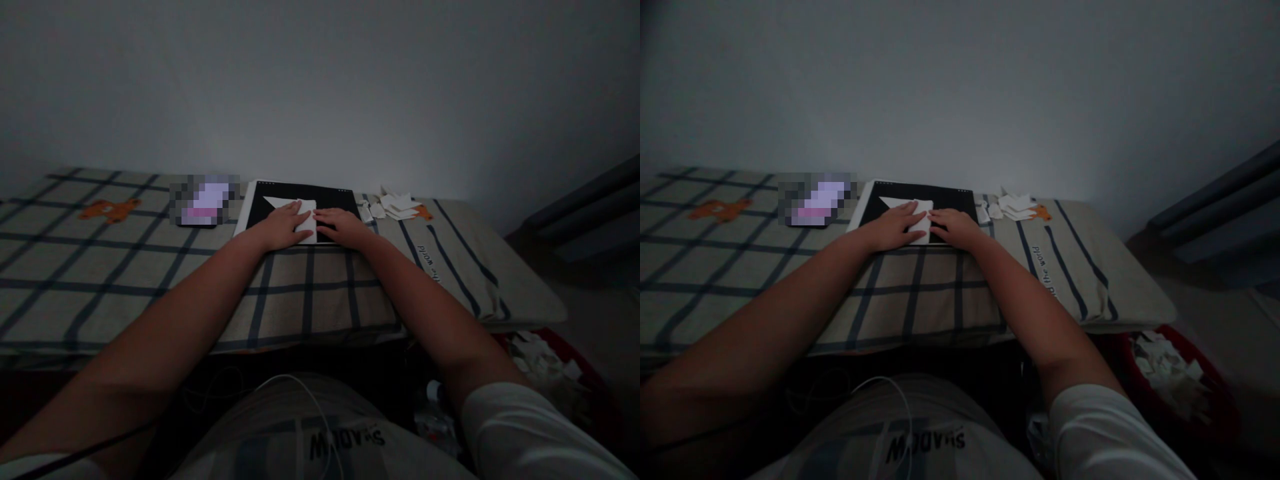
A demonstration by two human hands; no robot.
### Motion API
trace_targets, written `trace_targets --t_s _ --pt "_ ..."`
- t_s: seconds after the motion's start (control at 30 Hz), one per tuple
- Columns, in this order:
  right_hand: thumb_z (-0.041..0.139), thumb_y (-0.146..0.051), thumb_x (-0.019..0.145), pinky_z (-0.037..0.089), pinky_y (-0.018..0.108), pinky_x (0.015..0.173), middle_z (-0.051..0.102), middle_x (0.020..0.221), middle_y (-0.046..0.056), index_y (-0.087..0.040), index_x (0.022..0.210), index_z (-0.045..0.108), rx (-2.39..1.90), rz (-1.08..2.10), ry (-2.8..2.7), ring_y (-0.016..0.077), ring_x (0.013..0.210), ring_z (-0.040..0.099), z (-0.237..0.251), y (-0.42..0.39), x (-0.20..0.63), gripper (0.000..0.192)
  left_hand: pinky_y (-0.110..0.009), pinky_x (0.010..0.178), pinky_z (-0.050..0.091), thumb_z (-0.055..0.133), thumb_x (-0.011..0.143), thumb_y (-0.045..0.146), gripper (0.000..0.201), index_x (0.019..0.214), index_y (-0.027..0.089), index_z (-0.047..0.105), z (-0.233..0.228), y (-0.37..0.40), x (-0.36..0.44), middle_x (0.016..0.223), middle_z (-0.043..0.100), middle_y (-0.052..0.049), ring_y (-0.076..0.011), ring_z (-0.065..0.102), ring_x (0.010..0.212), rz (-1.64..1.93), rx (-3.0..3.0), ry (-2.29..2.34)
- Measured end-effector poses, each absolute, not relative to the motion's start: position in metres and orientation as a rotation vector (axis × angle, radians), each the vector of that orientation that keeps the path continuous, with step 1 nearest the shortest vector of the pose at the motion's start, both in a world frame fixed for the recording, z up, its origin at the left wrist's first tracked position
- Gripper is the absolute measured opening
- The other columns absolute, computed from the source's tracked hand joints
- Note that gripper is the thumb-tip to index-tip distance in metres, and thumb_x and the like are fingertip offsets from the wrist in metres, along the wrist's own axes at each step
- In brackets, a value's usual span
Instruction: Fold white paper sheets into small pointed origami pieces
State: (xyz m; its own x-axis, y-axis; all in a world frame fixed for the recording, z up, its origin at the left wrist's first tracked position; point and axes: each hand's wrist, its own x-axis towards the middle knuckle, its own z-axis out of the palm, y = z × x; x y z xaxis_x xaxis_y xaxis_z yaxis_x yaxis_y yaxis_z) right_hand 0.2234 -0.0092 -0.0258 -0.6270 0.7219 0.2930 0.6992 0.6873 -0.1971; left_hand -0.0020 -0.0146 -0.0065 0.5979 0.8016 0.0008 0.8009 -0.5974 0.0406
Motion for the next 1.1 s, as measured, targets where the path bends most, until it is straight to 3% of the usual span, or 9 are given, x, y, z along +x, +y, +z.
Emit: trace_targets --t_s 0.77,1.1 --pt "0.061 -0.038 0.095 0.044 0.051 0.112 0.058 0.148 0.009 -0.025 0.135 0.066 -1.178 0.145 -2.544 0.0288 0.136 0.053 -0.0233 -0.0101 0.2205 0.042 -0.043 0.122 0.022 0.036 0.100 0.059 0.074 0.159 0.016 0.031 -0.0060 -0.0163 -0.0006 0.167 0.023 -0.017 -0.0322 0.020 0.155 0.066 2.781 1.379" --pt "0.075 -0.050 0.083 0.037 0.055 0.117 0.049 0.155 0.010 -0.028 0.142 0.058 -1.125 0.303 -2.541 0.0310 0.144 0.045 -0.0228 -0.0104 0.2260 0.065 -0.042 0.122 0.022 0.041 0.099 0.056 0.072 0.158 0.015 0.035 -0.0039 -0.0172 -0.0010 0.166 0.024 -0.018 -0.0314 0.021 0.155 0.057 2.758 1.397"
